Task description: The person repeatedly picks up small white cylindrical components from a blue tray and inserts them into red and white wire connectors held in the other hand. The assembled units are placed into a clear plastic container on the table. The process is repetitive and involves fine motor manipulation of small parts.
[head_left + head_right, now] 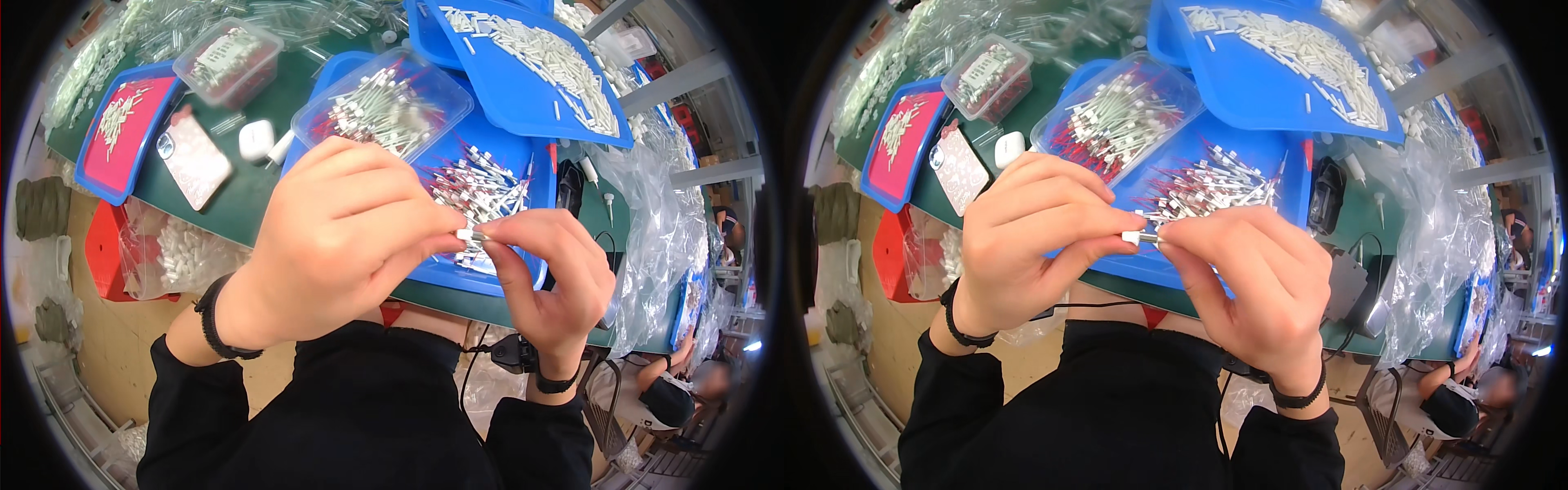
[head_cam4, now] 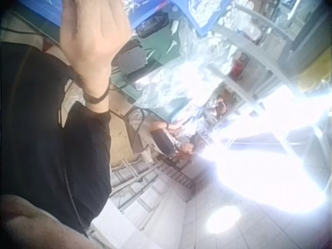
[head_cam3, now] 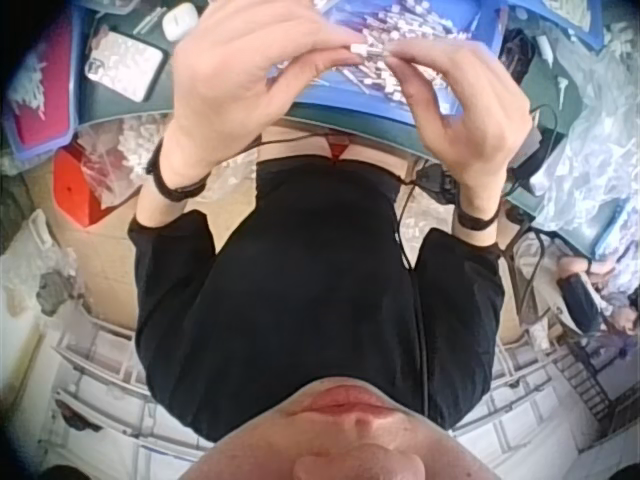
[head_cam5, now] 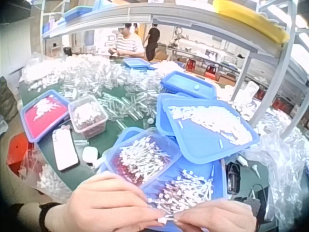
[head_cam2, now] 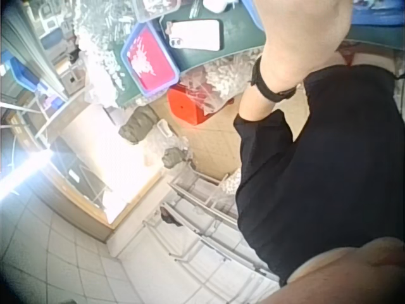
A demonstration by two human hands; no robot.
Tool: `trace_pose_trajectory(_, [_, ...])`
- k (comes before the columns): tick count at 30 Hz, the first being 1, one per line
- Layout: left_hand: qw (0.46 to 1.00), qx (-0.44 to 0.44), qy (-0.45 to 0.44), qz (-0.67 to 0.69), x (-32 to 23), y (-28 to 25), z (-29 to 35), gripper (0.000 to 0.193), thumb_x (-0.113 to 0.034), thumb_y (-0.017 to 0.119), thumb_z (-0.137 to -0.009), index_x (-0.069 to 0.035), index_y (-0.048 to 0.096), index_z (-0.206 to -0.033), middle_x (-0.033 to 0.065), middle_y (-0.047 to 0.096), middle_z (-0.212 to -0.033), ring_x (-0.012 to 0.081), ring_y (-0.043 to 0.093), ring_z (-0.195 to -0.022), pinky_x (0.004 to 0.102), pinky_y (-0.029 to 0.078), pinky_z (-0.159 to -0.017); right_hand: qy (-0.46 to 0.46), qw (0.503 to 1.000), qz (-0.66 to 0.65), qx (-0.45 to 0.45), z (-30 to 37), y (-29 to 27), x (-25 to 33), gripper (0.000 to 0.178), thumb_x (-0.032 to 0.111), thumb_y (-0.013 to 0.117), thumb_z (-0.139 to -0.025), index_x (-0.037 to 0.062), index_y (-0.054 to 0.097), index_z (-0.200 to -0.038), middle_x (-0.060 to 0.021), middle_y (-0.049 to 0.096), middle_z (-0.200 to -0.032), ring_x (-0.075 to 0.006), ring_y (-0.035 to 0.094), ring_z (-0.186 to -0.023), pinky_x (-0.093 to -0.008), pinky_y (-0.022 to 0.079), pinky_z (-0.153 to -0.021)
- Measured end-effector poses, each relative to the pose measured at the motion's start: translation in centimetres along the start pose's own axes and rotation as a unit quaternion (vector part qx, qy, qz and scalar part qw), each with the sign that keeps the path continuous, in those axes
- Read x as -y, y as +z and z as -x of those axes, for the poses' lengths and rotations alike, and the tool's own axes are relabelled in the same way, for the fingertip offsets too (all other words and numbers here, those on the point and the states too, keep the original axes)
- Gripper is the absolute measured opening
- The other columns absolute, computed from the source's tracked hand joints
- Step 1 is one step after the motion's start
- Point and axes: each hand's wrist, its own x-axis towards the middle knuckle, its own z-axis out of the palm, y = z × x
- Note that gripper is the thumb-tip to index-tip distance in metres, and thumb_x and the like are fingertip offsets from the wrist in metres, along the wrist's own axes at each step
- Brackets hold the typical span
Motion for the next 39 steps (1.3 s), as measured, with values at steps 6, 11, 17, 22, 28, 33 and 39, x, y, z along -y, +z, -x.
trace_pose_trajectory(6, [0.999,-0.018,0.035,-0.030,-0.2,0.1,0.1,0.016,-0.012,0.079,-0.066,-0.007,0.072,-0.080,0.0028,0.063,-0.070,0.0207,0.063,-0.074,0.0306,0.044,-0.066,0.016,0.999,-0.031,0.013,0.3,0.2,0.0,0.021,-0.001,0.078,-0.066,0.0026,0.069,-0.085,-0.0061,0.065,-0.069,-0.0190,0.063,-0.062,-0.0281,0.047,-0.049])
trace_pose_trajectory(11, [0.999,-0.005,0.031,-0.011,0.3,0.4,0.3,0.015,-0.009,0.078,-0.068,-0.006,0.071,-0.081,0.0038,0.064,-0.072,0.0214,0.064,-0.076,0.0318,0.045,-0.067,-0.009,0.999,0.019,0.029,0.0,0.5,0.2,0.024,-0.001,0.078,-0.067,0.0023,0.070,-0.089,-0.0070,0.066,-0.071,-0.0186,0.063,-0.060,-0.0279,0.047,-0.050])
trace_pose_trajectory(17, [0.921,-0.025,-0.182,0.344,0.9,0.9,0.9,0.018,0.006,0.068,-0.082,0.004,0.059,-0.097,0.0128,0.067,-0.092,0.0168,0.066,-0.085,0.0285,0.051,-0.081,0.173,0.975,-0.139,0.014,0.7,1.6,0.0,0.019,-0.001,0.073,-0.078,-0.0009,0.066,-0.095,-0.0106,0.071,-0.080,-0.0173,0.070,-0.072,-0.0246,0.052,-0.062])
trace_pose_trajectory(22, [0.875,-0.145,-0.233,0.400,0.5,2.7,1.2,0.020,0.009,0.068,-0.080,0.004,0.060,-0.098,0.0126,0.067,-0.091,0.0179,0.066,-0.086,0.0286,0.052,-0.079,0.304,0.903,-0.302,-0.010,1.3,2.9,0.4,0.012,-0.001,0.066,-0.086,-0.0039,0.062,-0.097,-0.0128,0.072,-0.084,-0.0178,0.071,-0.082,-0.0233,0.053,-0.071])
trace_pose_trajectory(28, [0.967,-0.123,-0.098,0.202,1.9,3.3,1.7,0.020,0.009,0.068,-0.079,0.004,0.066,-0.099,0.0112,0.068,-0.095,0.0181,0.065,-0.086,0.0284,0.051,-0.078,0.322,0.893,-0.314,-0.018,0.9,3.6,0.7,0.012,0.000,0.064,-0.087,-0.0043,0.060,-0.098,-0.0120,0.071,-0.082,-0.0184,0.071,-0.081,-0.0229,0.053,-0.070])
trace_pose_trajectory(33, [0.927,-0.051,-0.200,0.314,2.0,2.3,1.7,0.022,0.002,0.067,-0.081,0.002,0.066,-0.104,0.0106,0.068,-0.097,0.0173,0.064,-0.090,0.0289,0.050,-0.079,0.308,0.922,-0.236,0.005,0.6,3.2,-0.5,0.011,0.003,0.067,-0.085,-0.0018,0.064,-0.095,-0.0076,0.071,-0.082,-0.0137,0.068,-0.075,-0.0240,0.052,-0.067])
trace_pose_trajectory(39, [0.963,0.132,-0.224,0.075,4.8,-1.6,-1.6,0.016,-0.005,0.064,-0.082,0.002,0.068,-0.097,0.0116,0.069,-0.091,0.0203,0.066,-0.082,0.0289,0.050,-0.071,0.173,0.973,0.100,0.114,-0.7,0.1,-5.5,0.014,0.014,0.075,-0.079,0.0042,0.069,-0.086,-0.0042,0.068,-0.079,-0.0128,0.062,-0.067,-0.0264,0.047,-0.059])
